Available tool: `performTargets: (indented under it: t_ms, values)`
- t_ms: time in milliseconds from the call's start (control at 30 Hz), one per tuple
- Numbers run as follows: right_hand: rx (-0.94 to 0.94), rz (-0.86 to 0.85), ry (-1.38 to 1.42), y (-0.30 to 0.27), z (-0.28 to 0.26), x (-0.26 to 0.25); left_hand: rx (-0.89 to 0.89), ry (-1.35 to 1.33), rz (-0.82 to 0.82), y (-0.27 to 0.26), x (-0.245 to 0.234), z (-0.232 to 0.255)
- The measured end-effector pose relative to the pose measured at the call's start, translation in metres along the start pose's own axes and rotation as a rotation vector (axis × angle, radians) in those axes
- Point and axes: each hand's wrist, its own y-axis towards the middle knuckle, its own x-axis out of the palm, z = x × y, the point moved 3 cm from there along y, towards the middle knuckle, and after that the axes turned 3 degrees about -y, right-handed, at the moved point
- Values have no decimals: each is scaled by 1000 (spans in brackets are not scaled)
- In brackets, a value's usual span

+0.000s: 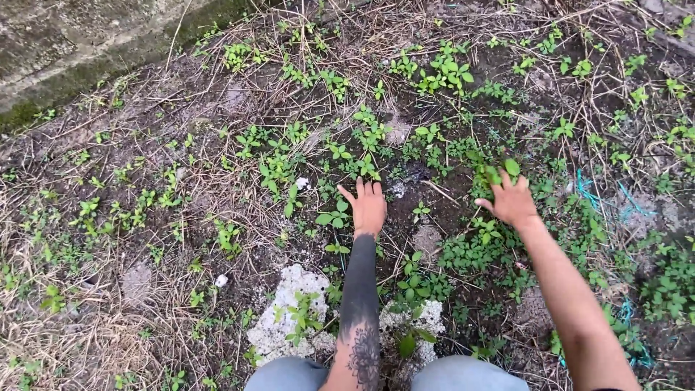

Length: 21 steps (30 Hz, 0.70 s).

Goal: Pulling small weeds from the soil and gathering dry grass by hand in a garden area.

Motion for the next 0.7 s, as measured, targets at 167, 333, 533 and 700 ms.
performTargets:
  t_ms: [167,333,533,700]
  values:
    - [-105,337,33,23,1,38,-8,16,18,1,-16,-7]
    - [46,836,-359,38,74,11,-26,45,21,1,-15,-19]
    - [1,225,487,-40,81,-63,-30,67,45,-1,-12,-6]
    - [-179,251,162,-140,-45,-79,65,97,-23,-1,-28,20]
